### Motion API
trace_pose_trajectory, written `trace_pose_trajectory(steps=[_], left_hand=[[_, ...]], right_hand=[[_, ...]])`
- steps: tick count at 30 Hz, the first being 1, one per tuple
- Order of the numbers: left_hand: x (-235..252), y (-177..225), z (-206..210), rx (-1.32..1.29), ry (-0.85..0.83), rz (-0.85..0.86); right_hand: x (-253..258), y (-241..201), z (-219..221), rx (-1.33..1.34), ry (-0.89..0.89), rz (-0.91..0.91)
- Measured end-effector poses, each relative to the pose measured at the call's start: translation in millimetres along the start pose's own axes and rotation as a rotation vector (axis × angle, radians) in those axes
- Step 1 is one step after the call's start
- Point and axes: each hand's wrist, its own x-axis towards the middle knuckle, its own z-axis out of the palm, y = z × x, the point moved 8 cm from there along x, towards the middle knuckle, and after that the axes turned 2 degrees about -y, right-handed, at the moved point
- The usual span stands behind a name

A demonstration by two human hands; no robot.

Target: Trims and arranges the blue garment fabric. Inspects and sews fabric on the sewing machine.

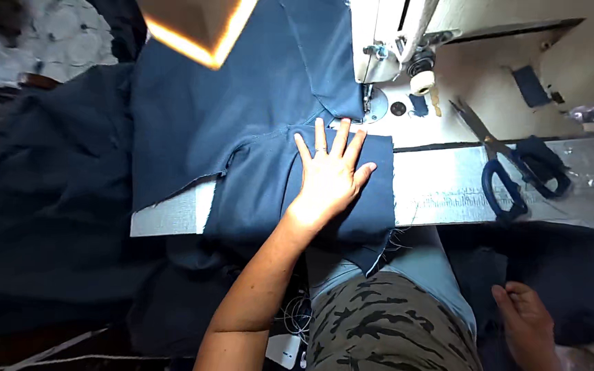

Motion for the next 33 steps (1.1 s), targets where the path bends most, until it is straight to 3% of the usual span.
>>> trace_pose_trajectory(steps=[3, 7, 10, 12, 13, 14, 16, 18, 22, 24, 26, 29, 33], left_hand=[[14.8, 5.8, -13.9, -0.028, -0.013, 0.074], [37.2, 1.5, -22.9, -0.194, 0.016, 0.199], [44.1, -10.6, -23.4, -0.490, 0.163, 0.313], [42.3, -16.7, -34.1, -0.843, 0.238, 0.388], [43.2, -20.2, -35.1, -1.139, 0.177, 0.412], [44.0, -23.2, -30.2, -1.456, 0.015, 0.433], [34.2, -20.4, -32.3, -1.728, -0.329, 0.519], [25.7, -17.6, -47.3, -1.526, -0.366, 0.626], [29.0, -23.6, -48.9, -0.852, 0.026, 0.548], [32.4, -24.7, -40.1, -0.573, 0.216, 0.413], [33.9, -16.8, -34.3, -0.417, 0.320, 0.320], [40.3, -0.3, -23.5, -0.286, 0.248, 0.329], [42.8, 0.2, -17.1, -0.302, 0.212, 0.356]], right_hand=[[10.6, -79.8, 31.4, 0.177, -0.367, -0.198], [16.5, -183.1, 78.9, 0.434, -0.556, -0.381], [15.3, -236.3, 130.6, 0.680, -0.743, -0.379], [18.1, -255.6, 167.0, 0.733, -0.782, -0.331], [23.8, -258.9, 183.2, 0.728, -0.731, -0.297], [31.6, -259.3, 197.4, 0.734, -0.644, -0.268], [49.9, -259.1, 218.2, 0.618, -0.436, -0.354], [61.5, -255.7, 227.5, 0.352, -0.283, -0.601], [55.3, -251.5, 211.8, -0.181, -0.235, -0.831], [59.4, -246.1, 165.4, -0.432, -0.093, -0.816], [77.5, -231.3, 115.4, -0.693, 0.005, -0.684], [106.7, -202.6, 73.3, -0.925, -0.015, -0.454], [119.4, -197.4, 64.0, -0.964, -0.066, -0.461]])
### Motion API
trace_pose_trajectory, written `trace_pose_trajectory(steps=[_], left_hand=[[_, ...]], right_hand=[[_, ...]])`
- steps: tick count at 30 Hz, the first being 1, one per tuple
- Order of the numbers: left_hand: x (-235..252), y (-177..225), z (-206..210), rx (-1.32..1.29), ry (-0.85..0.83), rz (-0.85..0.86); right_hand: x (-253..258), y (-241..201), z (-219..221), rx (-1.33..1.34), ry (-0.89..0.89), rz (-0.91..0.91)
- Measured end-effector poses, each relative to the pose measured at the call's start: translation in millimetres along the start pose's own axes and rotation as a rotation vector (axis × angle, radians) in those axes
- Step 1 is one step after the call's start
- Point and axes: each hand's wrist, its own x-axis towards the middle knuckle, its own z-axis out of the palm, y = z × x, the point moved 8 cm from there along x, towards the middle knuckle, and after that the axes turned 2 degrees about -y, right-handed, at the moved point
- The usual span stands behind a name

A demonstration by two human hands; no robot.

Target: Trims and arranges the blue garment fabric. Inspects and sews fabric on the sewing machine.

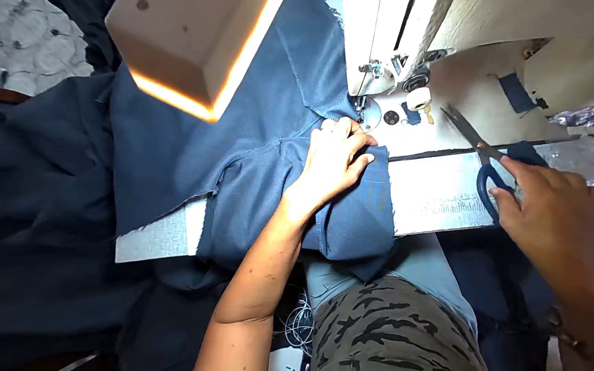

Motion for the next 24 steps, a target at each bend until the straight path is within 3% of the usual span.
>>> trace_pose_trajectory(steps=[3, 5, 8, 10, 12, 16, 24], left_hand=[[-0.4, -6.8, -0.5, -0.154, 0.018, -0.002], [-1.1, -12.5, -1.8, -0.263, 0.044, 0.016], [-2.4, -15.3, -3.5, -0.320, 0.058, 0.020], [-2.7, -15.2, -3.4, -0.325, 0.071, 0.021], [-3.0, -15.2, -3.5, -0.346, 0.081, 0.023], [-3.8, -14.9, -4.8, -0.380, 0.093, 0.037], [-4.4, -15.1, -6.8, -0.439, 0.129, 0.047]], right_hand=[[2.2, -8.4, -12.5, 0.101, 0.029, -0.053], [-4.5, -11.7, -18.0, 0.338, 0.016, -0.045], [-22.8, -13.9, 13.4, 1.140, -0.272, 0.136], [-37.3, -29.6, 34.3, 1.374, -0.455, 0.147], [-44.8, -43.7, 37.3, 1.219, -0.432, 0.045], [-44.7, -61.1, 29.5, 0.867, -0.210, -0.068], [-32.5, -78.0, 38.4, 0.852, -0.180, -0.050]])
